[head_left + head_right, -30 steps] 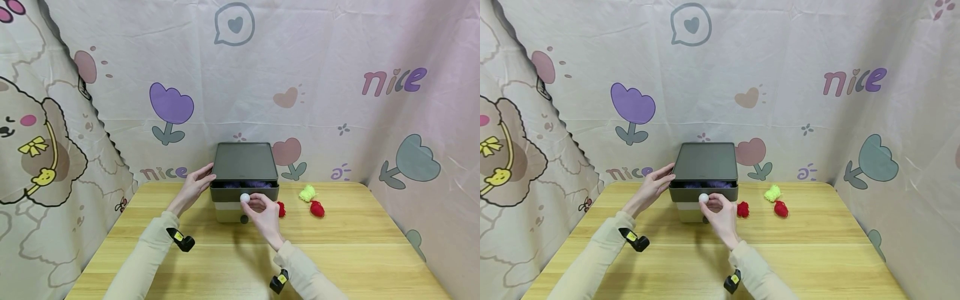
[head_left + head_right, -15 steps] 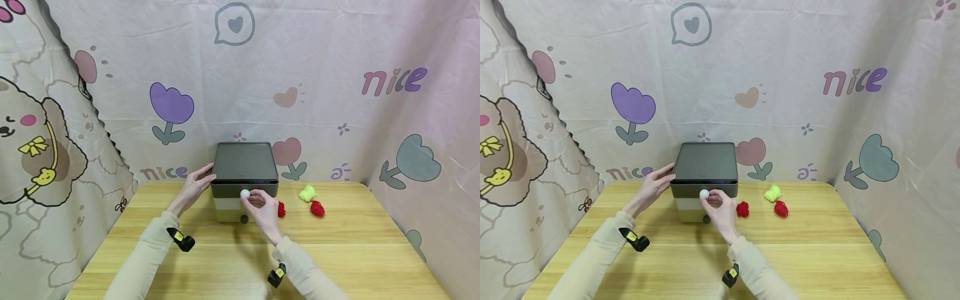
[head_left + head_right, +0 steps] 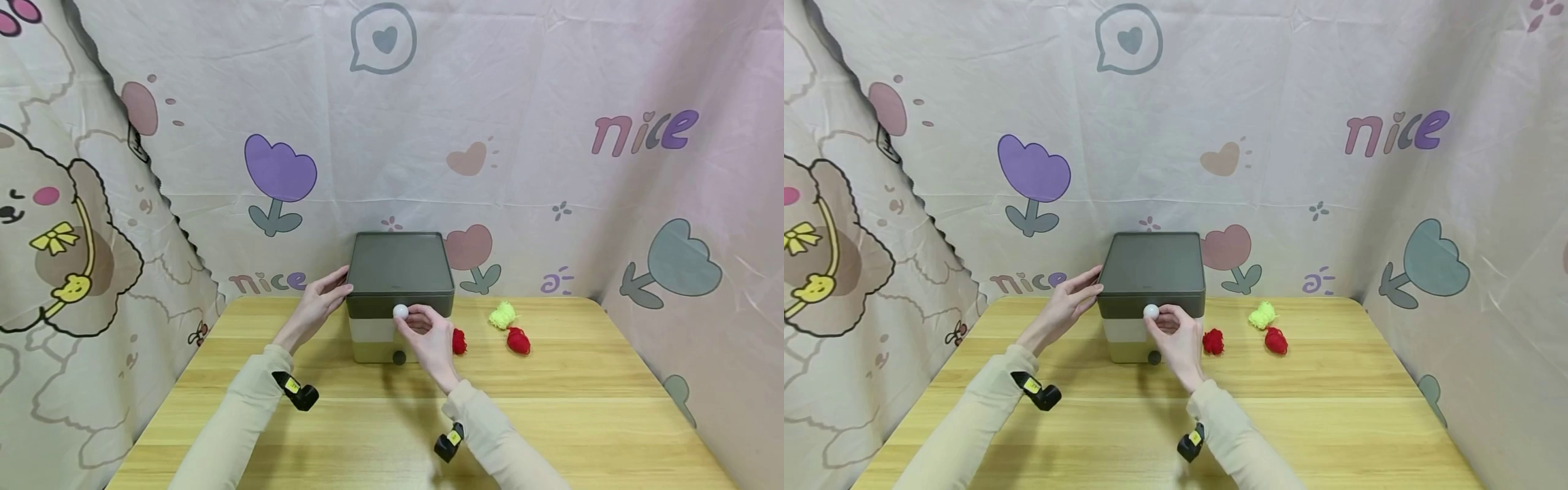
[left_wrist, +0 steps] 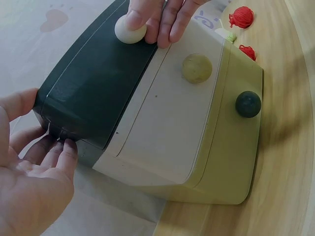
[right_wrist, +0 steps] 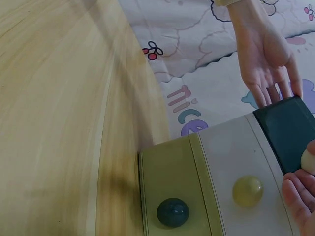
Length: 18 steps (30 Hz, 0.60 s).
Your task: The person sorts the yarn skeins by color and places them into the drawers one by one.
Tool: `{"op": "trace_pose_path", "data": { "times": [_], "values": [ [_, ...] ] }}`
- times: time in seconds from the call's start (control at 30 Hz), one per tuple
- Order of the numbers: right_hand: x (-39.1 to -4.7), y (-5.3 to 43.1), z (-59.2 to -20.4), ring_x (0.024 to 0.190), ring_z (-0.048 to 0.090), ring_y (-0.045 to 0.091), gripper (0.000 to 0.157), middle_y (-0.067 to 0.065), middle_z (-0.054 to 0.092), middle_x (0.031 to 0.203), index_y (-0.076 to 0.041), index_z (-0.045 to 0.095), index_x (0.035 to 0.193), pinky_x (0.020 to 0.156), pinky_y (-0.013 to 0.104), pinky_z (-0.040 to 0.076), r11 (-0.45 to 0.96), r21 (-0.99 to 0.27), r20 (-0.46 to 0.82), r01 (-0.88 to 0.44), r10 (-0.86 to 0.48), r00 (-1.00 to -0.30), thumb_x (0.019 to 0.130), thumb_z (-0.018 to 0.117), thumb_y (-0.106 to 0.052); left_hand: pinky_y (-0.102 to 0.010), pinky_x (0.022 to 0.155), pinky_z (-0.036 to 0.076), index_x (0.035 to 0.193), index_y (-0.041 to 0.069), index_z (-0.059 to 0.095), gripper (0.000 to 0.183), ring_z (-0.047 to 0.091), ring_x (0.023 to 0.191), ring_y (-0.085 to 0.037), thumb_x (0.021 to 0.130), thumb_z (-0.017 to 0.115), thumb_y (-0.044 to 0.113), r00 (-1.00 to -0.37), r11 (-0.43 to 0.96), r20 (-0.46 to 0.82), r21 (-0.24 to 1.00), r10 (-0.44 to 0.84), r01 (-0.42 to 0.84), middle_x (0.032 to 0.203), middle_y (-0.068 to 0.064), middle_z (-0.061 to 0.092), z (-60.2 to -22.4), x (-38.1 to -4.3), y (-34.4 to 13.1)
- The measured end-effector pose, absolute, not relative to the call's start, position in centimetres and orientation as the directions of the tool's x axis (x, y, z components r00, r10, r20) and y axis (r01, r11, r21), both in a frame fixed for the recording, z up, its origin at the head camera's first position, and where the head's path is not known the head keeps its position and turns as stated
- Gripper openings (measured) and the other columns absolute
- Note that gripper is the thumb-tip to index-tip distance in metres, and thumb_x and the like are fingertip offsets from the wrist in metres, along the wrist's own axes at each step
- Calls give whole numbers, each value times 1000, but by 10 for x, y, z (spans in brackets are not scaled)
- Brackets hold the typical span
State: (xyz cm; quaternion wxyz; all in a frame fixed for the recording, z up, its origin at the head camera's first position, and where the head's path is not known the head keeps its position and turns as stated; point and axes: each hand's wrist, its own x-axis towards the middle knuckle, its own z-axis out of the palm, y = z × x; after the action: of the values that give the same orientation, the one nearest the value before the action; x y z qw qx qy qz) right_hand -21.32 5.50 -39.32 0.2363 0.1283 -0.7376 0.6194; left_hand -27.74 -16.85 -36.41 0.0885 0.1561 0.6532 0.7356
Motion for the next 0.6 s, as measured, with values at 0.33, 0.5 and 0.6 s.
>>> {"op": "trace_pose_path", "data": {
  "times": [0.33,0.5,0.6],
  "values": [
    [-233,57,-416,69,66,13,25,11,70,78,-6,63,88,62,21,56,191,-850,516,-491,118,-848,72,74,-21,-36,112,17,141,9,25,61,14,138,-16,88,55,16,-932,-147,123,986,341,76,151,-4,10,-364,-278,-168],
    [-235,56,-419,67,66,11,25,9,70,77,-8,63,88,61,21,55,187,-844,528,-503,129,-839,72,74,-24,-36,112,17,141,10,25,62,14,138,-16,88,55,17,-933,-141,118,987,339,74,151,-4,10,-363,-277,-168],
    [-231,56,-415,67,66,12,25,11,69,76,-5,63,89,61,22,55,187,-847,523,-497,127,-843,72,74,-21,-35,112,17,141,9,25,63,14,138,-16,88,56,18,-934,-146,119,987,338,73,151,-4,10,-363,-277,-168]
  ]
}}
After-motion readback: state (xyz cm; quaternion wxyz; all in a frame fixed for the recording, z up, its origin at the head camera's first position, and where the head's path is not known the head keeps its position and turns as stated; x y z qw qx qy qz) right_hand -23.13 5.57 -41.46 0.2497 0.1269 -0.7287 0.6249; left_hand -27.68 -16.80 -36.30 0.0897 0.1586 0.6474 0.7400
